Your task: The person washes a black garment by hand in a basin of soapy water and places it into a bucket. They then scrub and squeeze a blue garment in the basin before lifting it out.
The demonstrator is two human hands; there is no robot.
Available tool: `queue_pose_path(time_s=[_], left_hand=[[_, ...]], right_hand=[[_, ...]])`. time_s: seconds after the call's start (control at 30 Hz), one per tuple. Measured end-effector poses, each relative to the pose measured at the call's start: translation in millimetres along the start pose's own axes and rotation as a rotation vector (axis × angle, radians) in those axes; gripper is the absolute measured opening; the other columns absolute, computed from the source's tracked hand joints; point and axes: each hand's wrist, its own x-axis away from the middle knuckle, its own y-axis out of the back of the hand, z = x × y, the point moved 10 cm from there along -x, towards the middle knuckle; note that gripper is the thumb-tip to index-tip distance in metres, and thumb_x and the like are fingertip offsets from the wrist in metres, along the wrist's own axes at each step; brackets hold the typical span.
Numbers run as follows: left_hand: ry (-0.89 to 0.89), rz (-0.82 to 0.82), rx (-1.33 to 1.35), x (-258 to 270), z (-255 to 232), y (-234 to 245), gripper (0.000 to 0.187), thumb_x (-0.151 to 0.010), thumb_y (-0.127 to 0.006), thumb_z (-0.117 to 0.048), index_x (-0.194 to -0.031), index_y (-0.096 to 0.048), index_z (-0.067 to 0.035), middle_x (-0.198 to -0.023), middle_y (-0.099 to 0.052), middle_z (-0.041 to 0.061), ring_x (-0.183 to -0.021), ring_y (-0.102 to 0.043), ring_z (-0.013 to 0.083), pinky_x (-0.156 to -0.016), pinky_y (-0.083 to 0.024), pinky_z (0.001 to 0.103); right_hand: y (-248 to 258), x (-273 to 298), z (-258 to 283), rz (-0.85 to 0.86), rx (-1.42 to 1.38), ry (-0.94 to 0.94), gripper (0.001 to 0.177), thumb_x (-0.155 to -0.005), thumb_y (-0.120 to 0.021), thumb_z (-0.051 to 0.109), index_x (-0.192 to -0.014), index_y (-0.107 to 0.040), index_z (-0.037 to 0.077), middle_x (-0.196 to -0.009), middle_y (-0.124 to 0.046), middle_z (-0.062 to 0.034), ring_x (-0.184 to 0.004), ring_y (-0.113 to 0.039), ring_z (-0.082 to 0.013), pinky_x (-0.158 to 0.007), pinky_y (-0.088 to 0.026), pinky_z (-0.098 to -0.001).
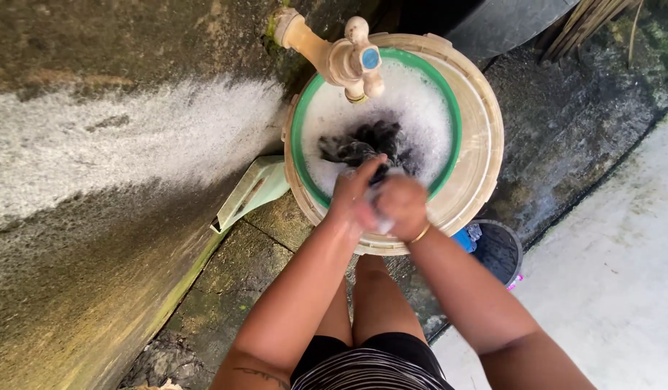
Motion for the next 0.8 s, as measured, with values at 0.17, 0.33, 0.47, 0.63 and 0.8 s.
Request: queue_pose_path(time_s=[0.17,0.33,0.47,0.63,0.8], left_hand=[[-0.2,0.129,-0.162,4,-5,4,0.045,-0.085,-0.08,-0.025,-0.12,-0.066,0.0,-0.11,-0.069,0.007,-0.099,-0.065,0.0176,-0.085,-0.053,0.036],[-0.307,0.448,-0.173,30,-22,-11,0.054,-0.091,-0.08,-0.022,-0.136,-0.06,0.002,-0.128,-0.067,0.01,-0.116,-0.062,0.0209,-0.102,-0.048,0.036],[-0.16,0.634,0.313,50,-39,-34,0.057,-0.089,-0.071,-0.032,-0.136,-0.055,-0.003,-0.129,-0.067,0.011,-0.12,-0.063,0.0251,-0.104,-0.05,0.042],[-0.172,0.281,0.333,-54,8,35,0.051,-0.095,-0.066,-0.042,-0.125,-0.059,-0.001,-0.111,-0.069,0.011,-0.103,-0.068,0.024,-0.091,-0.056,0.04],[-0.196,0.208,-0.083,-85,49,65,0.043,-0.102,-0.074,-0.034,-0.12,-0.064,0.003,-0.084,-0.052,0.013,-0.074,-0.052,0.0251,-0.074,-0.051,0.044]], right_hand=[[8,-16,-53,0.357,0.503,-0.442,0.016,-0.092,-0.075,0.014,-0.093,-0.06,0.01,-0.086,-0.062,-0.0096,-0.075,-0.065,-0.0342,-0.066,-0.05,-0.0453],[17,-41,-73,0.29,0.19,-0.75,0.063,-0.083,-0.06,0.003,-0.145,-0.047,-0.001,-0.127,-0.058,-0.0223,-0.113,-0.056,-0.0421,-0.092,-0.051,-0.0451],[2,-14,-65,0.412,0.232,-0.573,0.051,-0.081,-0.058,0.005,-0.131,-0.052,-0.004,-0.14,-0.052,-0.025,-0.128,-0.044,-0.0453,-0.117,-0.033,-0.0518],[11,-21,-17,-0.256,-0.132,-0.777,0.015,-0.103,-0.052,0.019,-0.103,-0.056,0.005,-0.123,-0.059,-0.0146,-0.122,-0.053,-0.0325,-0.118,-0.038,-0.0438],[-4,-55,11,0.002,-0.015,-0.094,0.032,-0.088,-0.074,0.028,-0.073,-0.057,0.005,-0.086,-0.061,-0.0136,-0.075,-0.065,-0.0365,-0.072,-0.054,-0.0435]])
